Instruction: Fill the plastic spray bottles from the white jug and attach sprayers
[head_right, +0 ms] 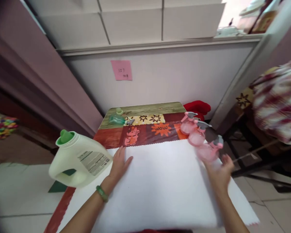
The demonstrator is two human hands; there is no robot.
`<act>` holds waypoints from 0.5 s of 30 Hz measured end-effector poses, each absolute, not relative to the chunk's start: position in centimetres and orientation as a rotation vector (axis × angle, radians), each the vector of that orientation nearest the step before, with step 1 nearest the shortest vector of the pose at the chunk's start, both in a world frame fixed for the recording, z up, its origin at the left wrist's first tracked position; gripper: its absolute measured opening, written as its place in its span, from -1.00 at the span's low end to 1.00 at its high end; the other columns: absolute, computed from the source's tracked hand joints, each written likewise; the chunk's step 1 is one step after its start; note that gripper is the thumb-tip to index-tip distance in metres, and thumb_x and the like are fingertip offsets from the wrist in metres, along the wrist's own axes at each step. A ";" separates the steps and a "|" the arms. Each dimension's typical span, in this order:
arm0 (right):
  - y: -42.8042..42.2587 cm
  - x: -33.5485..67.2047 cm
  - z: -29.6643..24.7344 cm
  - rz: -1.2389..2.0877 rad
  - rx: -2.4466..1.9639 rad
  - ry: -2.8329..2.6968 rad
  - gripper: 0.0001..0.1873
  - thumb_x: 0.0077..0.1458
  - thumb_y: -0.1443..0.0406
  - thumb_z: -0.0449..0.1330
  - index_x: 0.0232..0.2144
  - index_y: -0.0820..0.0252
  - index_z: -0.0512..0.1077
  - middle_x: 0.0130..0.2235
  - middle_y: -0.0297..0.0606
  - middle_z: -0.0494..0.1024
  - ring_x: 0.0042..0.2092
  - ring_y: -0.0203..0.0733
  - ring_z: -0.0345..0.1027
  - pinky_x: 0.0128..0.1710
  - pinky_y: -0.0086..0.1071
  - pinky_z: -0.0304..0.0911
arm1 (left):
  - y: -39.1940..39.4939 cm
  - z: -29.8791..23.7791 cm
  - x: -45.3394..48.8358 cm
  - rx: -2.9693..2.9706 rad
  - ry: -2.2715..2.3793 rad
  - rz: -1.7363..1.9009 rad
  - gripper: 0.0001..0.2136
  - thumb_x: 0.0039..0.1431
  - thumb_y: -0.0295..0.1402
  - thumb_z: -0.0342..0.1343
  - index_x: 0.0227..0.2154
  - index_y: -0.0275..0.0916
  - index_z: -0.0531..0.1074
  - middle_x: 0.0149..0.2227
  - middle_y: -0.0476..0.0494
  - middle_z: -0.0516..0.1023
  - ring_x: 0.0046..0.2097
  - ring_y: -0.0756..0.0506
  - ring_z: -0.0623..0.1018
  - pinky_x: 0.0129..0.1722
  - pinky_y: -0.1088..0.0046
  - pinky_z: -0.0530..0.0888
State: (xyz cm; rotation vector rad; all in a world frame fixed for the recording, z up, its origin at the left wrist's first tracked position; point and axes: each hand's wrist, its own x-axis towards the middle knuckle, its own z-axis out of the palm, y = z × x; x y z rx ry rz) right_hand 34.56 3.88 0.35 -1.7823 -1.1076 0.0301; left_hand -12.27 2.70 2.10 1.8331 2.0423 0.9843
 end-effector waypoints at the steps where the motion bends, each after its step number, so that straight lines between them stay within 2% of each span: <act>1: 2.3 34.1 0.0 0.022 -1.777 -1.035 -0.17 0.03 -0.14 0.33 0.20 0.18 0.30 0.12 0.24 0.52 0.11 0.36 0.49 -0.03 0.12 0.43 | 2.7 1.6 -12.3 1.843 2.072 0.963 -0.51 0.24 -0.07 0.11 0.11 -0.30 0.40 0.31 -0.57 0.38 0.38 -0.48 0.30 0.37 -0.21 0.15; 3: -0.7 32.5 -0.2 0.009 -1.816 -1.126 -0.46 0.17 -0.08 0.22 0.04 0.12 0.44 0.01 0.14 0.59 0.00 0.36 0.54 -0.05 0.17 0.42 | 2.6 0.8 -12.1 1.862 2.115 0.926 -0.51 0.26 -0.09 0.11 0.13 -0.31 0.41 0.33 -0.59 0.36 0.40 -0.49 0.28 0.38 -0.21 0.10; 7: -1.7 26.5 1.6 0.115 -1.446 -1.690 -0.63 0.19 0.02 0.27 -0.07 0.08 0.51 -0.08 0.00 0.66 -0.07 0.23 0.59 -0.09 0.04 0.48 | 2.3 0.2 -11.9 1.897 2.156 0.872 -0.50 0.29 -0.12 0.13 0.17 -0.32 0.42 0.35 -0.59 0.34 0.41 -0.48 0.27 0.40 -0.16 0.09; 10: 3.6 20.0 4.3 0.192 -1.120 -1.867 -0.79 0.26 0.18 0.27 -0.07 0.05 0.51 -0.06 -0.09 0.68 -0.04 0.11 0.59 -0.03 -0.03 0.47 | 2.1 0.0 -11.9 1.905 2.181 0.855 -0.50 0.29 -0.13 0.15 0.20 -0.31 0.41 0.36 -0.56 0.34 0.41 -0.48 0.28 0.39 -0.17 0.12; 13: 11.5 12.2 6.2 0.303 -0.975 -1.971 -0.85 0.32 0.17 0.22 -0.12 0.03 0.54 0.02 -0.10 0.66 0.10 0.09 0.53 0.12 -0.01 0.38 | 1.9 -0.1 -11.8 1.910 2.208 0.846 -0.51 0.31 -0.21 0.14 0.22 -0.35 0.40 0.37 -0.55 0.33 0.41 -0.45 0.28 0.39 -0.16 0.14; 15: 16.8 6.8 6.6 0.375 -0.960 -2.052 -0.80 0.33 0.13 0.20 -0.13 0.05 0.55 0.06 -0.08 0.64 0.14 0.07 0.49 0.16 -0.02 0.34 | 1.7 -0.2 -11.7 1.915 2.221 0.833 -0.52 0.32 -0.27 0.12 0.23 -0.37 0.39 0.38 -0.54 0.33 0.42 -0.43 0.27 0.39 -0.16 0.14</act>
